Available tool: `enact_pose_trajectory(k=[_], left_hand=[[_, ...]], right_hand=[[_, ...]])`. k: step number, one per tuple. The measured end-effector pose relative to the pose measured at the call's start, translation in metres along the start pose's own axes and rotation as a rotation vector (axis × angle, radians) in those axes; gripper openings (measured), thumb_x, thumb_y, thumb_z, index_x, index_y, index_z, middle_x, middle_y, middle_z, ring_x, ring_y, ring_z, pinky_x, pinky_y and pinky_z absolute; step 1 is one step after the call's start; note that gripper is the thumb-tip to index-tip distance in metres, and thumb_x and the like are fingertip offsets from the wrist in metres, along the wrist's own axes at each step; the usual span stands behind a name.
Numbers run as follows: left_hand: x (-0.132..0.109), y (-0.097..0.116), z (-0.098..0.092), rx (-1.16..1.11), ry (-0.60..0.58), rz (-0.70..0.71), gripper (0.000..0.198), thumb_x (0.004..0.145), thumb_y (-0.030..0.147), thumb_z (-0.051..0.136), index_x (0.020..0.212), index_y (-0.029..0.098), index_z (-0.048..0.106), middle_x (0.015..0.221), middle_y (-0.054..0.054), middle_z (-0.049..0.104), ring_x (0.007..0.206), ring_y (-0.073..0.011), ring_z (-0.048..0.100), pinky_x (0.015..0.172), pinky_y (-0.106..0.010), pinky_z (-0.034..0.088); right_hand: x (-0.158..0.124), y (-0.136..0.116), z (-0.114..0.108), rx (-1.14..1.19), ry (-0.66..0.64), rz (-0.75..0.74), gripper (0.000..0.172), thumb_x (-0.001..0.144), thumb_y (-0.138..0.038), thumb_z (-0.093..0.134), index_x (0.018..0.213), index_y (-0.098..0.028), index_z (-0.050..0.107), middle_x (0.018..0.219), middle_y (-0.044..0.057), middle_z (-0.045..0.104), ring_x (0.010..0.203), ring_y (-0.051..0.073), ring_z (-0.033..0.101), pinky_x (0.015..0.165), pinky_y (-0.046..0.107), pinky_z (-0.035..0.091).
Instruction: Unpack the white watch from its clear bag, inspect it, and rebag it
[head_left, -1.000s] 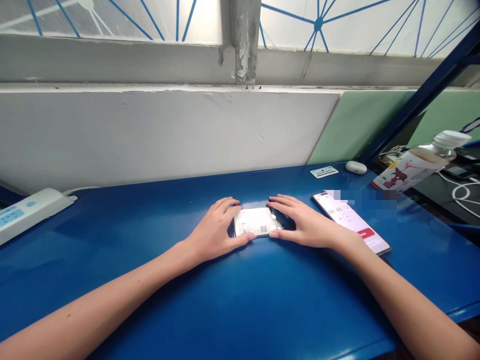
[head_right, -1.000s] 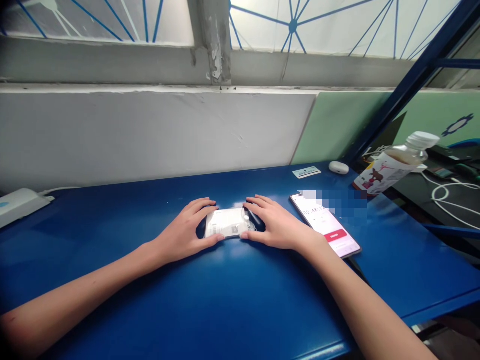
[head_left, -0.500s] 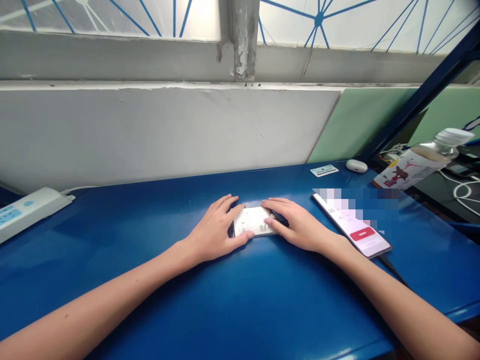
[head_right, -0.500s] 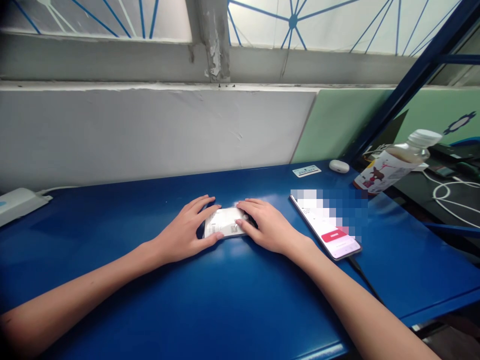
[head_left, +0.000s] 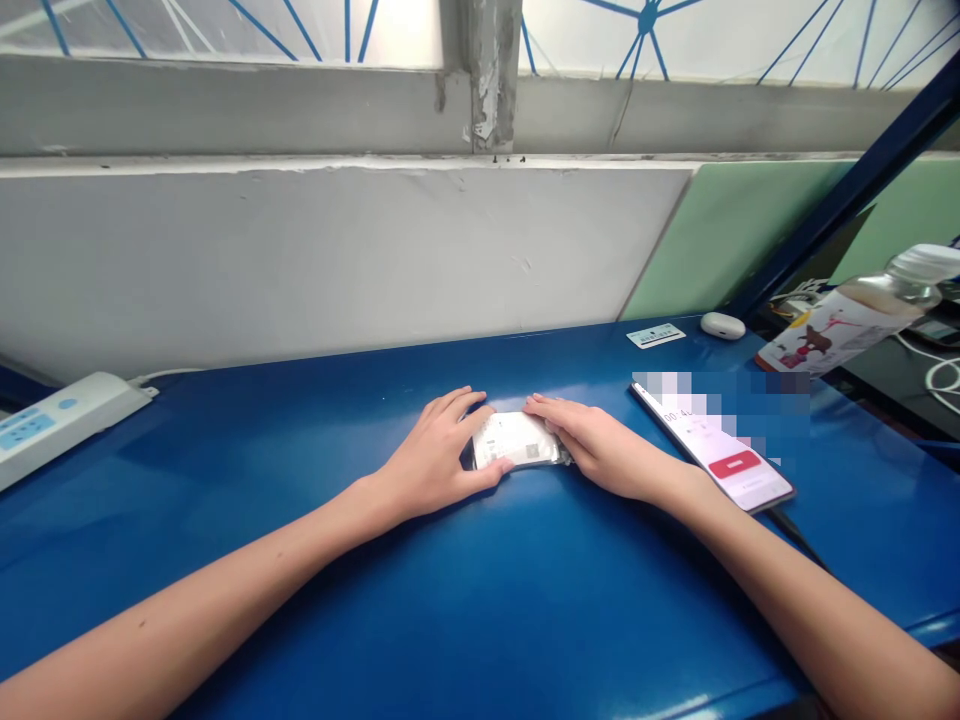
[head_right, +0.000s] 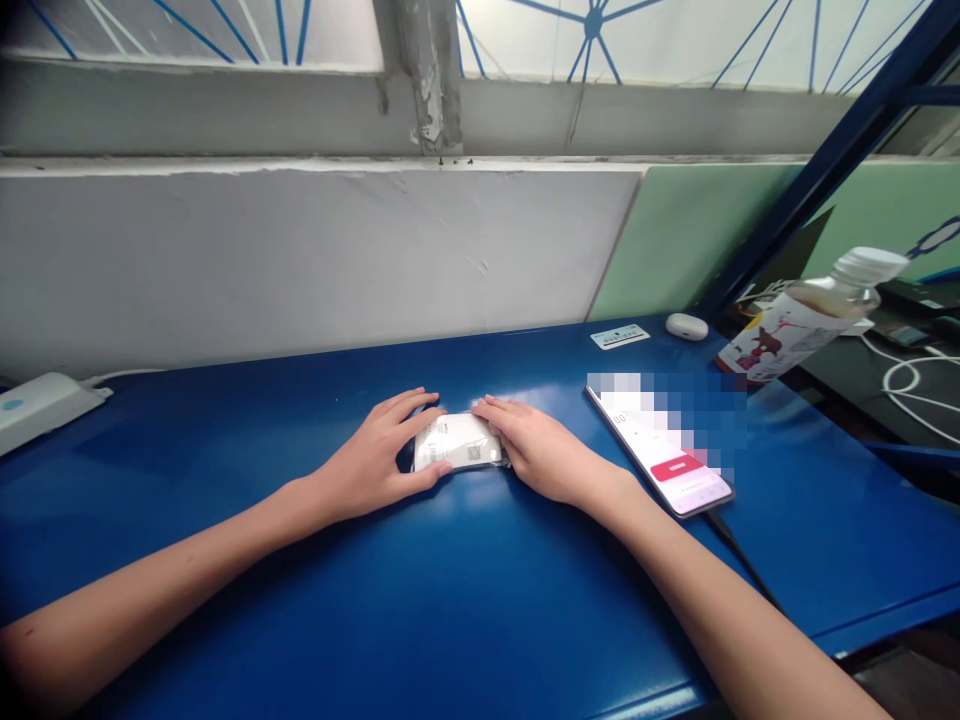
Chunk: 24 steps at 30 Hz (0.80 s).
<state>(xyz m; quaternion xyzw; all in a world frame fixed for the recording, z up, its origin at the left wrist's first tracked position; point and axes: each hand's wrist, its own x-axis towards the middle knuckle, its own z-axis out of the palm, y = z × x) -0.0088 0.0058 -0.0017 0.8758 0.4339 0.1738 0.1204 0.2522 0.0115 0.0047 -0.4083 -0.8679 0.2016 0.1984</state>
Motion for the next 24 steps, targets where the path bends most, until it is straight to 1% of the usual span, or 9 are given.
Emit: enact_pose_trajectory(k=[4, 6, 8, 10, 12, 15, 18, 21, 24], left_hand=[[0.0, 0.002, -0.001, 0.011, -0.018, 0.003, 0.064, 0.089, 0.057, 0.059, 0.136, 0.013, 0.056, 0.149, -0.021, 0.047, 0.143, -0.0402, 0.035, 0.114, -0.059, 0.034], [0.0, 0.003, -0.002, 0.009, -0.012, 0.005, 0.063, 0.089, 0.057, 0.06, 0.135, 0.014, 0.056, 0.149, -0.021, 0.048, 0.143, -0.0406, 0.035, 0.113, -0.06, 0.035], [0.001, 0.004, -0.002, 0.005, -0.002, 0.001, 0.06, 0.089, 0.054, 0.06, 0.134, 0.014, 0.057, 0.147, -0.02, 0.05, 0.142, -0.0406, 0.037, 0.113, -0.06, 0.036], [0.001, 0.005, -0.001, 0.006, 0.012, -0.01, 0.057, 0.089, 0.051, 0.059, 0.133, 0.015, 0.056, 0.146, -0.019, 0.052, 0.142, -0.0403, 0.038, 0.113, -0.06, 0.037], [0.001, 0.005, -0.001, 0.01, 0.024, -0.016, 0.057, 0.089, 0.05, 0.058, 0.133, 0.014, 0.056, 0.145, -0.019, 0.053, 0.142, -0.0403, 0.037, 0.113, -0.059, 0.037], [0.0, 0.004, 0.0, 0.019, 0.033, -0.012, 0.057, 0.089, 0.05, 0.057, 0.131, 0.012, 0.057, 0.144, -0.019, 0.053, 0.142, -0.0403, 0.037, 0.113, -0.059, 0.037], [0.0, 0.004, -0.001, 0.022, 0.031, -0.006, 0.055, 0.089, 0.049, 0.057, 0.13, 0.013, 0.056, 0.143, -0.019, 0.054, 0.142, -0.0396, 0.037, 0.113, -0.058, 0.038], [0.0, 0.005, -0.002, 0.022, 0.026, 0.005, 0.055, 0.089, 0.048, 0.056, 0.13, 0.012, 0.056, 0.142, -0.02, 0.053, 0.142, -0.0397, 0.037, 0.113, -0.058, 0.038], [0.0, 0.006, -0.003, 0.03, 0.004, 0.014, 0.06, 0.088, 0.052, 0.058, 0.131, 0.009, 0.055, 0.144, -0.023, 0.051, 0.143, -0.0417, 0.035, 0.113, -0.059, 0.036]], right_hand=[[0.001, 0.0, -0.005, 0.096, 0.004, 0.006, 0.043, 0.1, -0.016, 0.036, 0.137, -0.02, 0.058, 0.14, 0.011, 0.062, 0.129, 0.027, 0.06, 0.107, 0.05, 0.049], [0.001, 0.003, -0.006, 0.098, 0.032, -0.005, 0.043, 0.1, -0.016, 0.038, 0.135, -0.023, 0.06, 0.137, 0.009, 0.064, 0.128, 0.027, 0.06, 0.106, 0.049, 0.05], [0.001, 0.007, -0.005, 0.027, 0.085, -0.036, 0.042, 0.097, -0.013, 0.04, 0.131, -0.022, 0.063, 0.135, 0.01, 0.066, 0.129, 0.028, 0.059, 0.107, 0.051, 0.049], [0.0, 0.012, -0.005, -0.08, 0.134, -0.076, 0.039, 0.094, -0.011, 0.044, 0.122, -0.02, 0.069, 0.133, 0.011, 0.067, 0.129, 0.03, 0.058, 0.107, 0.052, 0.049], [0.0, 0.015, -0.006, -0.16, 0.159, -0.11, 0.035, 0.092, -0.01, 0.048, 0.111, -0.021, 0.074, 0.127, 0.011, 0.069, 0.124, 0.031, 0.059, 0.103, 0.053, 0.052], [0.0, 0.015, -0.007, -0.169, 0.161, -0.124, 0.03, 0.091, -0.012, 0.051, 0.102, -0.023, 0.077, 0.11, 0.01, 0.074, 0.113, 0.03, 0.062, 0.094, 0.05, 0.056], [0.0, 0.011, -0.01, -0.134, 0.129, -0.075, 0.026, 0.092, -0.017, 0.055, 0.107, -0.022, 0.076, 0.097, 0.01, 0.073, 0.099, 0.028, 0.063, 0.085, 0.045, 0.057], [0.0, 0.009, -0.012, -0.123, 0.085, -0.044, 0.028, 0.093, -0.023, 0.058, 0.115, -0.02, 0.073, 0.098, 0.011, 0.072, 0.096, 0.028, 0.063, 0.084, 0.044, 0.056], [0.0, 0.006, -0.015, -0.101, 0.074, -0.049, 0.03, 0.092, -0.023, 0.058, 0.119, -0.02, 0.071, 0.099, 0.01, 0.073, 0.097, 0.028, 0.063, 0.085, 0.044, 0.054]])
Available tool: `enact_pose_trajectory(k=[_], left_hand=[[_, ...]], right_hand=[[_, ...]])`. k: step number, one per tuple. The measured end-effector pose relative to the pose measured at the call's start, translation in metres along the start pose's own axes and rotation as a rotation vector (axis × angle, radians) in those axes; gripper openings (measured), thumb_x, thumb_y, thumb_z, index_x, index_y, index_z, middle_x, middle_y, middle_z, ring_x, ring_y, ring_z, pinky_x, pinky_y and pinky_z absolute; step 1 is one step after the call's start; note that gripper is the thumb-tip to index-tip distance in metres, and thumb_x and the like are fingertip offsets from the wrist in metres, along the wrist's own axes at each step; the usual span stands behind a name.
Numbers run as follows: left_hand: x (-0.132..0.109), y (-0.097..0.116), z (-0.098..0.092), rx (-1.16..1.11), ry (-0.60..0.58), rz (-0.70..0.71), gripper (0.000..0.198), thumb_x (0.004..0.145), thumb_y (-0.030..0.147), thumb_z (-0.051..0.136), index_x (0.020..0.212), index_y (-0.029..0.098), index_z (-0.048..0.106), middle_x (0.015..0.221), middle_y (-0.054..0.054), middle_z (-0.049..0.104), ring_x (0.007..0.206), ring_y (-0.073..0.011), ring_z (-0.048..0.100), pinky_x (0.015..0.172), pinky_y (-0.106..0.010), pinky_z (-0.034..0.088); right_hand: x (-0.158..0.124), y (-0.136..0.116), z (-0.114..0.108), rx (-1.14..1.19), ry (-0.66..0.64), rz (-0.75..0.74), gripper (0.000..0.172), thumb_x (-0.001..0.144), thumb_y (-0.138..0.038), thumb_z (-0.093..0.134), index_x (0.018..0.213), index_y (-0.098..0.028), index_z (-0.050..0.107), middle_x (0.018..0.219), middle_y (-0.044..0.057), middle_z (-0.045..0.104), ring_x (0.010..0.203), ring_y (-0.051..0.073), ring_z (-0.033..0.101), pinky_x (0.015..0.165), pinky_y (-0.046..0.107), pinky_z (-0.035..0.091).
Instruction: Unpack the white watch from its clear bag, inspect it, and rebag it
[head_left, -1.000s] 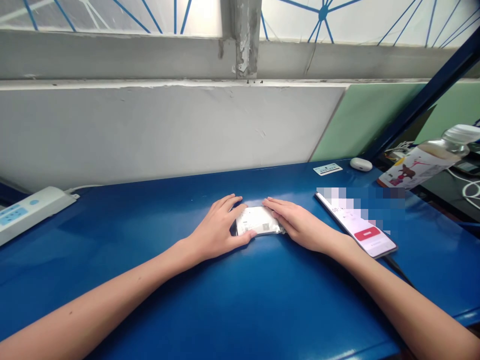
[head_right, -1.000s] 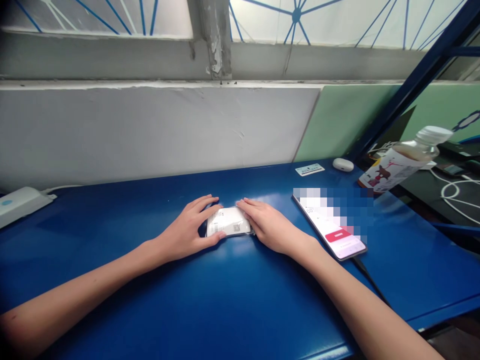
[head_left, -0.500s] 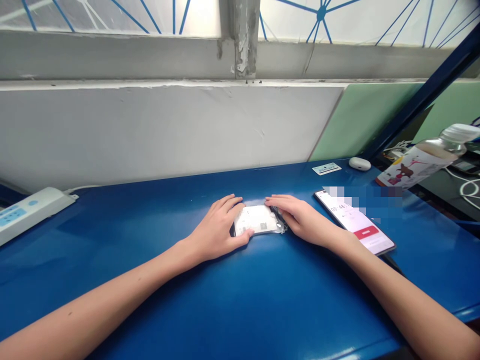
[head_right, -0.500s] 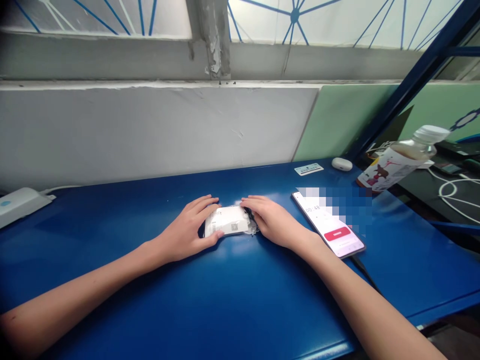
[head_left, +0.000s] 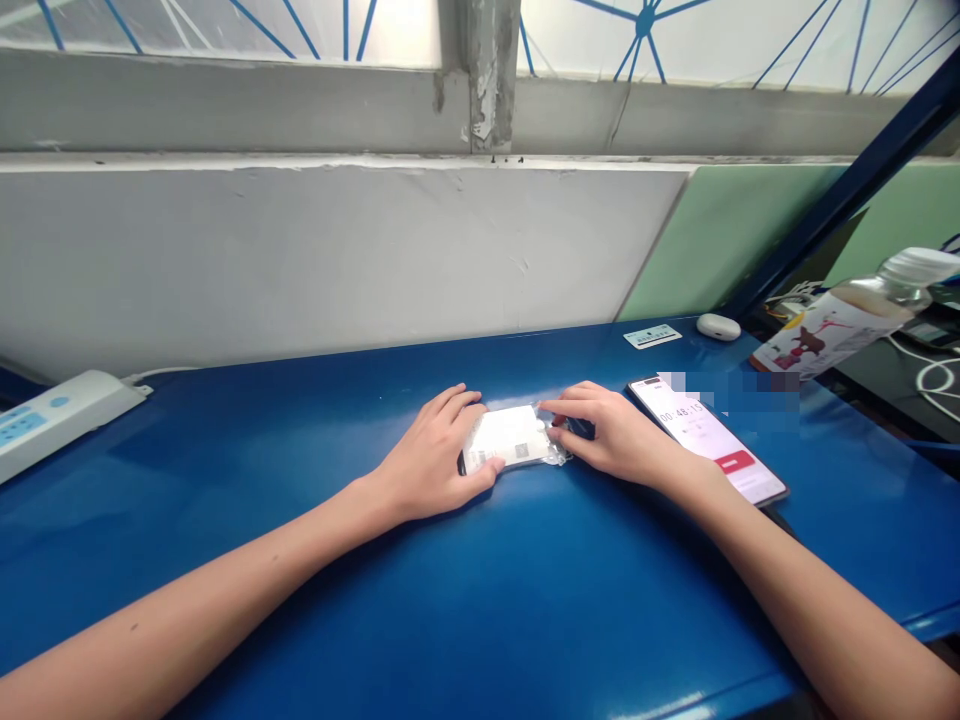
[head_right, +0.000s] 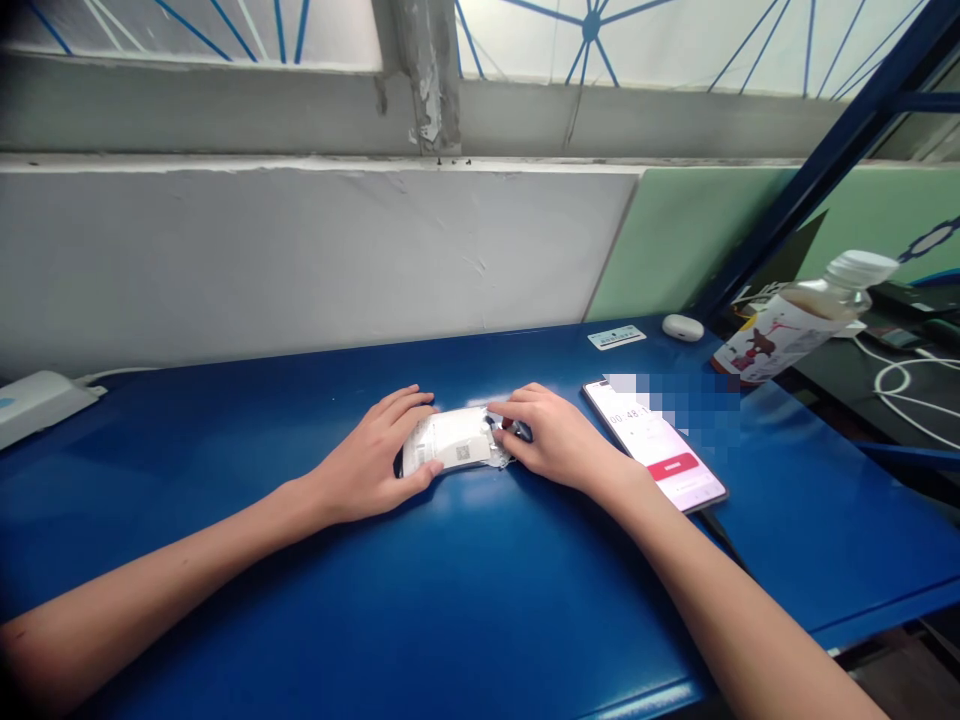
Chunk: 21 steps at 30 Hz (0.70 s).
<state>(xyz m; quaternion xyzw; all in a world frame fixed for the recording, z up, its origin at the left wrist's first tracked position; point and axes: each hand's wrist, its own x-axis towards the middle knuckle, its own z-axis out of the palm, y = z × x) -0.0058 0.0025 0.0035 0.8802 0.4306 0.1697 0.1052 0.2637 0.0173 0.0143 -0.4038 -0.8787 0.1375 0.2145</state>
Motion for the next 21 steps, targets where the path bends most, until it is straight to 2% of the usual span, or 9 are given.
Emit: enact_pose_trajectory(k=[4, 10, 17, 21], left_hand=[[0.0, -0.001, 0.0, 0.01, -0.013, 0.007, 0.071, 0.084, 0.06, 0.063, 0.134, 0.011, 0.053, 0.146, -0.024, 0.048, 0.143, -0.0431, 0.034, 0.113, -0.061, 0.035], [-0.001, -0.002, 0.001, 0.009, -0.021, 0.023, 0.064, 0.09, 0.057, 0.057, 0.136, 0.012, 0.054, 0.147, -0.022, 0.049, 0.143, -0.0418, 0.034, 0.113, -0.06, 0.035], [-0.001, -0.003, 0.001, -0.014, -0.01, 0.037, 0.058, 0.093, 0.051, 0.056, 0.137, 0.013, 0.054, 0.146, -0.021, 0.051, 0.143, -0.0417, 0.035, 0.111, -0.06, 0.038], [-0.001, -0.003, 0.002, -0.021, -0.002, 0.034, 0.058, 0.091, 0.051, 0.058, 0.136, 0.013, 0.055, 0.145, -0.021, 0.052, 0.143, -0.0415, 0.036, 0.111, -0.06, 0.039]], right_hand=[[0.0, -0.003, -0.005, 0.031, -0.035, -0.003, 0.036, 0.09, -0.022, 0.06, 0.125, -0.018, 0.067, 0.102, 0.01, 0.073, 0.1, 0.027, 0.063, 0.087, 0.042, 0.053], [-0.003, -0.005, -0.012, 0.074, -0.13, 0.048, 0.043, 0.09, -0.029, 0.062, 0.131, -0.018, 0.064, 0.119, 0.013, 0.067, 0.111, 0.028, 0.063, 0.097, 0.043, 0.052], [-0.003, -0.002, -0.01, 0.098, -0.138, 0.073, 0.043, 0.086, -0.042, 0.07, 0.121, -0.018, 0.071, 0.15, 0.015, 0.048, 0.139, 0.034, 0.044, 0.113, 0.051, 0.041], [-0.001, 0.001, 0.0, 0.117, -0.084, 0.056, 0.028, 0.087, -0.035, 0.07, 0.111, -0.02, 0.075, 0.15, 0.014, 0.049, 0.139, 0.033, 0.045, 0.112, 0.052, 0.042]])
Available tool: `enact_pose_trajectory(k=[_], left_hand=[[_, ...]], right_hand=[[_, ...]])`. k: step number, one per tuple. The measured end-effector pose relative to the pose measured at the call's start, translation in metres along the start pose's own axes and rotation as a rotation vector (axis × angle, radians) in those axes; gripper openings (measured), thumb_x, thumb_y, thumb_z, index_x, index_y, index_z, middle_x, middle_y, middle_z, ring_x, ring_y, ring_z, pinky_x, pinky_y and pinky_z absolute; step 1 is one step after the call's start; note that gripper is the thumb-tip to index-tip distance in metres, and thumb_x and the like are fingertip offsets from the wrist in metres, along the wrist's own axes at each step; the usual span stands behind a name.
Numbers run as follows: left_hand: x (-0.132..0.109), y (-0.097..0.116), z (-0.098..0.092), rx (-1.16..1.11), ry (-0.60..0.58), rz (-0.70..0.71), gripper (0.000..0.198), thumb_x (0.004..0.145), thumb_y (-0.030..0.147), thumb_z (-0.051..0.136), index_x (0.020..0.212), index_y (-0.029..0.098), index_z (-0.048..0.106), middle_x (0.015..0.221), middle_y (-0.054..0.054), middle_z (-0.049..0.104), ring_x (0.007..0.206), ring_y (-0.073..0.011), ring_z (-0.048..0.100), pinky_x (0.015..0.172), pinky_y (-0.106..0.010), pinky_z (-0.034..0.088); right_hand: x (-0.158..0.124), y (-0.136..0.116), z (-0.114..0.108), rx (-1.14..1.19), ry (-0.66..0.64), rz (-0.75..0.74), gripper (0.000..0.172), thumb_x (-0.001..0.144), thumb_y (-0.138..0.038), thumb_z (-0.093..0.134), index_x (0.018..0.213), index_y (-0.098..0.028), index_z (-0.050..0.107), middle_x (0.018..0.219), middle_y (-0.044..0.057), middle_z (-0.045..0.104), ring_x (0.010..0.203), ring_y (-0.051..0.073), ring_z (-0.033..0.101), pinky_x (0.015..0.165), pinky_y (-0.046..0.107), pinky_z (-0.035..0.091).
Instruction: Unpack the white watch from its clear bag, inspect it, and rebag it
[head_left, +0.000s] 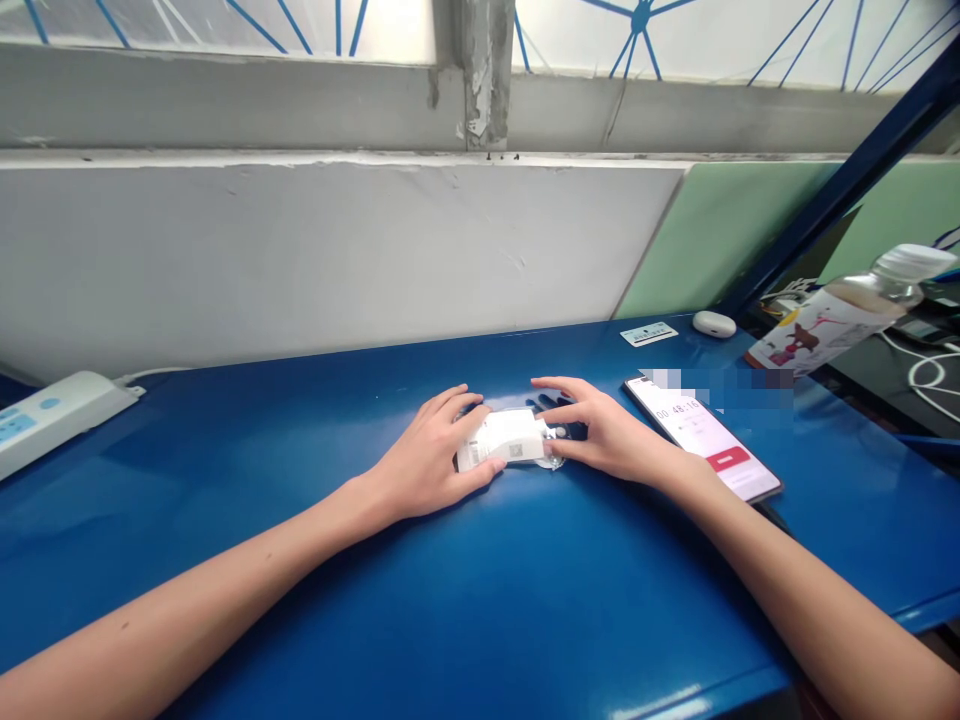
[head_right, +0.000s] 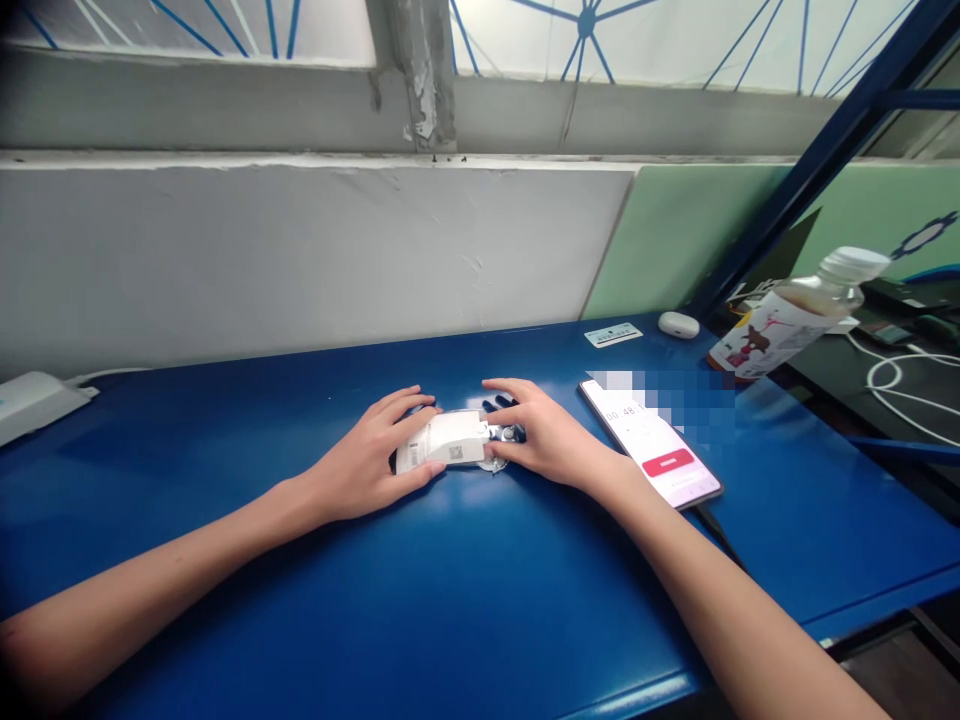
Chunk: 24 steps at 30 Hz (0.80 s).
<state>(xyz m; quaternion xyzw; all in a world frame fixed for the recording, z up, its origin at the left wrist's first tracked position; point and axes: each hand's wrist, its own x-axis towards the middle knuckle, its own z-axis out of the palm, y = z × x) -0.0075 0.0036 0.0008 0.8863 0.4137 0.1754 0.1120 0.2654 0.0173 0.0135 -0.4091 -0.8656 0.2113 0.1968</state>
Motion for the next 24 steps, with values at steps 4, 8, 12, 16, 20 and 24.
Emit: enact_pose_trajectory(k=[4, 8, 12, 16, 20, 24], left_hand=[[0.0, 0.0, 0.001, 0.01, 0.021, 0.008, 0.06, 0.09, 0.052, 0.059, 0.134, 0.012, 0.054, 0.142, -0.021, 0.053, 0.142, -0.041, 0.037, 0.111, -0.059, 0.039], [0.0, -0.001, 0.001, 0.025, 0.013, 0.014, 0.061, 0.09, 0.051, 0.059, 0.135, 0.009, 0.053, 0.142, -0.022, 0.053, 0.141, -0.0407, 0.038, 0.112, -0.058, 0.039], [0.001, 0.001, 0.0, 0.022, 0.01, -0.003, 0.06, 0.091, 0.05, 0.057, 0.136, 0.011, 0.051, 0.144, -0.022, 0.051, 0.141, -0.0404, 0.039, 0.111, -0.059, 0.039], [0.001, 0.001, 0.0, 0.022, -0.003, -0.009, 0.061, 0.092, 0.05, 0.054, 0.137, 0.009, 0.05, 0.145, -0.023, 0.05, 0.142, -0.0398, 0.037, 0.112, -0.059, 0.038], [0.001, 0.001, 0.001, 0.018, 0.005, -0.024, 0.06, 0.091, 0.049, 0.055, 0.136, 0.01, 0.051, 0.145, -0.022, 0.05, 0.142, -0.0393, 0.037, 0.113, -0.058, 0.038], [0.002, 0.002, 0.0, 0.033, 0.011, -0.035, 0.058, 0.089, 0.047, 0.056, 0.134, 0.01, 0.053, 0.143, -0.022, 0.052, 0.14, -0.0395, 0.039, 0.112, -0.058, 0.039]], right_hand=[[0.001, 0.004, 0.006, -0.001, 0.024, -0.067, 0.021, 0.091, -0.028, 0.063, 0.108, -0.019, 0.072, 0.147, 0.014, 0.052, 0.137, 0.029, 0.048, 0.111, 0.048, 0.044], [0.002, 0.007, 0.003, -0.035, 0.016, -0.117, 0.023, 0.094, -0.029, 0.06, 0.113, -0.019, 0.068, 0.144, 0.015, 0.055, 0.134, 0.028, 0.051, 0.11, 0.047, 0.045], [0.001, 0.009, -0.004, -0.06, 0.016, -0.12, 0.021, 0.094, -0.03, 0.061, 0.111, -0.021, 0.07, 0.144, 0.012, 0.056, 0.134, 0.028, 0.051, 0.11, 0.046, 0.045], [0.0, 0.009, -0.011, -0.096, 0.009, -0.098, 0.021, 0.094, -0.029, 0.061, 0.111, -0.021, 0.069, 0.144, 0.012, 0.056, 0.134, 0.028, 0.052, 0.11, 0.045, 0.045], [-0.001, 0.006, -0.015, -0.101, -0.005, -0.079, 0.019, 0.094, -0.03, 0.06, 0.109, -0.022, 0.069, 0.142, 0.011, 0.058, 0.131, 0.029, 0.054, 0.108, 0.046, 0.047], [-0.002, 0.011, -0.018, -0.1, -0.029, -0.05, 0.02, 0.095, -0.034, 0.057, 0.108, -0.024, 0.069, 0.141, 0.01, 0.058, 0.13, 0.029, 0.055, 0.106, 0.046, 0.048]])
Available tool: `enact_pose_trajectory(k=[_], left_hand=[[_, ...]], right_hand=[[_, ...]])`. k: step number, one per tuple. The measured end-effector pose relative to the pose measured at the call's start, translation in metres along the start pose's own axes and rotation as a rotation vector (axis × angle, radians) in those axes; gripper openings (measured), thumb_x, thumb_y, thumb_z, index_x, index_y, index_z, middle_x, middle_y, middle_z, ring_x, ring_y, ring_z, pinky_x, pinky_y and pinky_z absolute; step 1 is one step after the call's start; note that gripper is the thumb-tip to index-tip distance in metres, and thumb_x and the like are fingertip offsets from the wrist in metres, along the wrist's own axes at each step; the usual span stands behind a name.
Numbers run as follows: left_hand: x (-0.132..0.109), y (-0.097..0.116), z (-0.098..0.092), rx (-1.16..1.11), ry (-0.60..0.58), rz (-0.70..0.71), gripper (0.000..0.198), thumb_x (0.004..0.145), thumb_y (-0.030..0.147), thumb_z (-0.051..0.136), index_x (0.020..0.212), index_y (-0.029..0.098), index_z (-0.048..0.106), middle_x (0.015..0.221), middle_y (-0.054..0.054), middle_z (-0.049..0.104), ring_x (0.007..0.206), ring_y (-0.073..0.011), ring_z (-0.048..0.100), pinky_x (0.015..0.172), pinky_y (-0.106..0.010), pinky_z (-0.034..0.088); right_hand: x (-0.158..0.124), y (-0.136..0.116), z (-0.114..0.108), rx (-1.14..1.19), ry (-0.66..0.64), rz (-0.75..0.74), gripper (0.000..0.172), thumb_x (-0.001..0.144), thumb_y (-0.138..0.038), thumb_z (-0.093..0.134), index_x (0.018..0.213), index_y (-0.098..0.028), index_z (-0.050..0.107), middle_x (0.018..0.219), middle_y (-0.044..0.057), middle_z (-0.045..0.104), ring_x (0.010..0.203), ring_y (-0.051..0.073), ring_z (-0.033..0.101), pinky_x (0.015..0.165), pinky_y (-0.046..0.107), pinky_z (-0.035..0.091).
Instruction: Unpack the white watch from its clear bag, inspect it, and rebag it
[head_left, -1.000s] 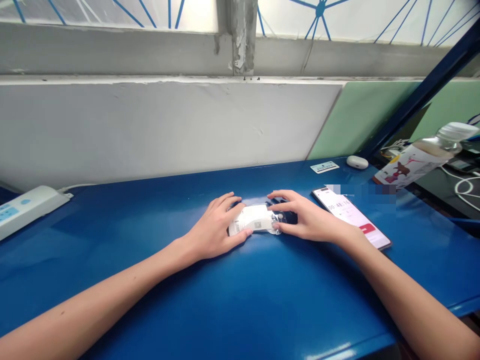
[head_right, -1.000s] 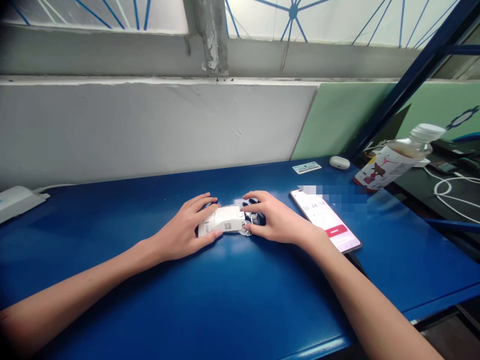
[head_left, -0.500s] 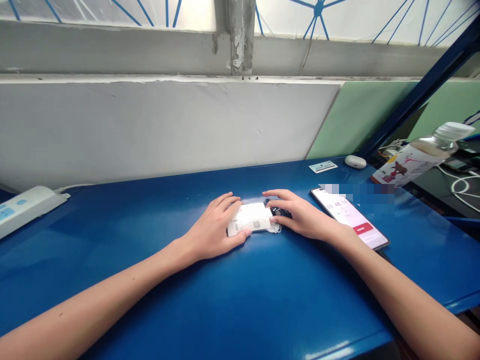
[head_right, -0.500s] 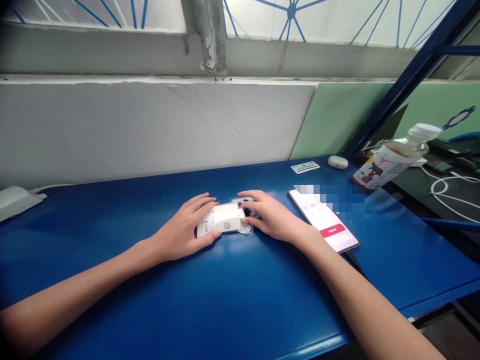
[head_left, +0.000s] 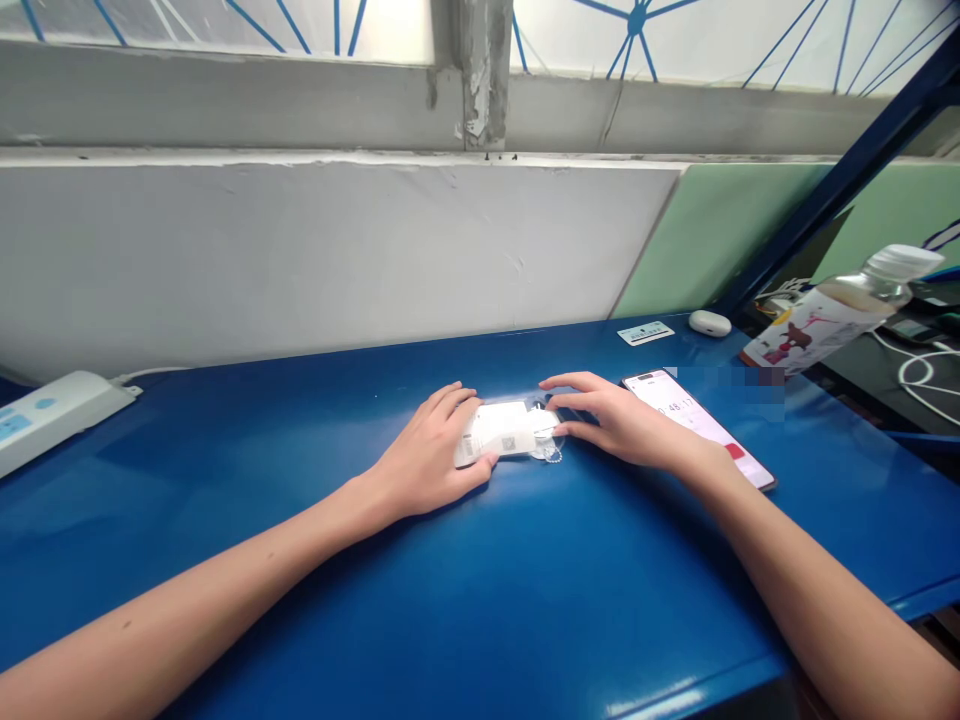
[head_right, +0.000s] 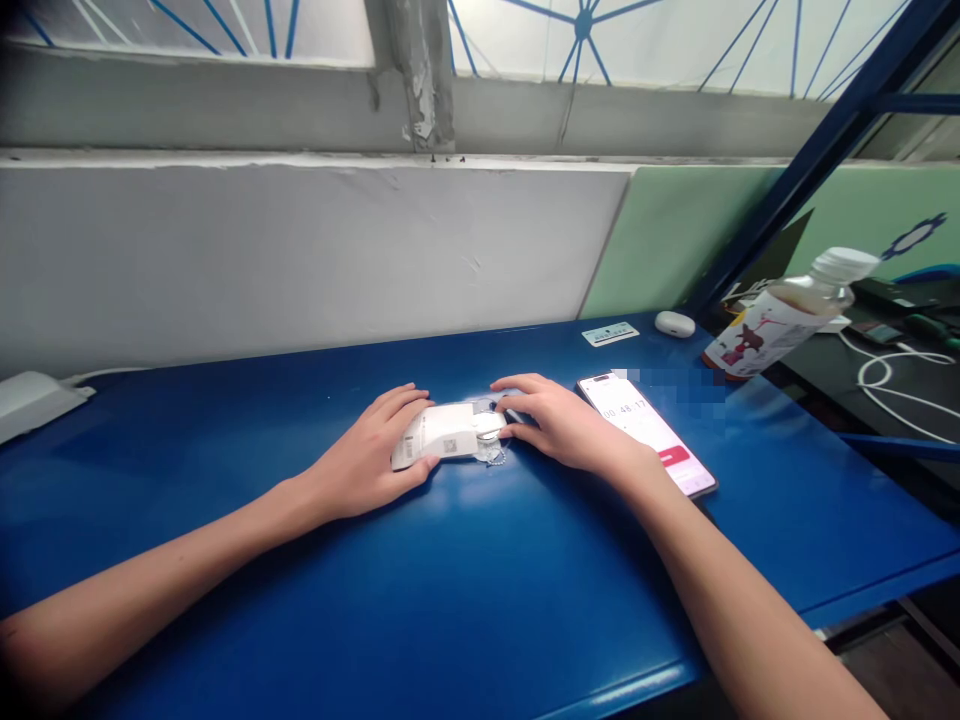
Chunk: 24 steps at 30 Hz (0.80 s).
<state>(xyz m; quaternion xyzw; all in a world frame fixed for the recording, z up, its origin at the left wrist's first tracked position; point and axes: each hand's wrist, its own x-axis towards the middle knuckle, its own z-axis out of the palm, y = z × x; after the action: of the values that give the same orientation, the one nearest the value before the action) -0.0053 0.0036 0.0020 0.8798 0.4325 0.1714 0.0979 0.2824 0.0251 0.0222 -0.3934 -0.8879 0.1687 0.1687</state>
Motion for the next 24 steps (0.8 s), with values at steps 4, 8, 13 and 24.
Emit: enact_pose_trajectory(k=[4, 8, 13, 24], left_hand=[[0.001, 0.001, 0.0, 0.015, 0.007, 0.0, 0.058, 0.088, 0.044, 0.055, 0.132, 0.006, 0.053, 0.141, -0.024, 0.053, 0.14, -0.04, 0.039, 0.113, -0.058, 0.039], [0.0, 0.0, 0.001, 0.026, -0.008, -0.005, 0.06, 0.089, 0.045, 0.054, 0.134, 0.005, 0.051, 0.143, -0.024, 0.051, 0.141, -0.0393, 0.038, 0.114, -0.057, 0.038], [0.0, -0.001, 0.0, 0.026, 0.002, 0.008, 0.06, 0.09, 0.045, 0.054, 0.135, 0.005, 0.05, 0.143, -0.024, 0.051, 0.141, -0.0391, 0.038, 0.113, -0.056, 0.038], [0.001, 0.002, -0.001, 0.049, 0.008, 0.01, 0.06, 0.09, 0.045, 0.053, 0.134, 0.004, 0.052, 0.141, -0.025, 0.053, 0.139, -0.0414, 0.04, 0.112, -0.059, 0.038]], right_hand=[[-0.004, 0.009, -0.005, -0.02, -0.052, 0.057, 0.023, 0.096, -0.039, 0.056, 0.109, -0.024, 0.068, 0.142, 0.01, 0.057, 0.128, 0.028, 0.056, 0.106, 0.045, 0.048], [-0.007, 0.009, -0.011, -0.08, -0.105, 0.125, 0.03, 0.096, -0.044, 0.054, 0.114, -0.023, 0.068, 0.145, 0.012, 0.054, 0.128, 0.03, 0.057, 0.105, 0.047, 0.048], [-0.007, -0.005, -0.006, -0.1, -0.022, 0.095, 0.047, 0.091, -0.043, 0.061, 0.132, -0.021, 0.06, 0.152, 0.014, 0.046, 0.137, 0.032, 0.048, 0.11, 0.048, 0.044], [-0.001, -0.009, 0.011, -0.014, 0.005, 0.057, 0.039, 0.094, -0.041, 0.058, 0.127, -0.022, 0.064, 0.144, 0.016, 0.055, 0.132, 0.033, 0.053, 0.106, 0.05, 0.048]])
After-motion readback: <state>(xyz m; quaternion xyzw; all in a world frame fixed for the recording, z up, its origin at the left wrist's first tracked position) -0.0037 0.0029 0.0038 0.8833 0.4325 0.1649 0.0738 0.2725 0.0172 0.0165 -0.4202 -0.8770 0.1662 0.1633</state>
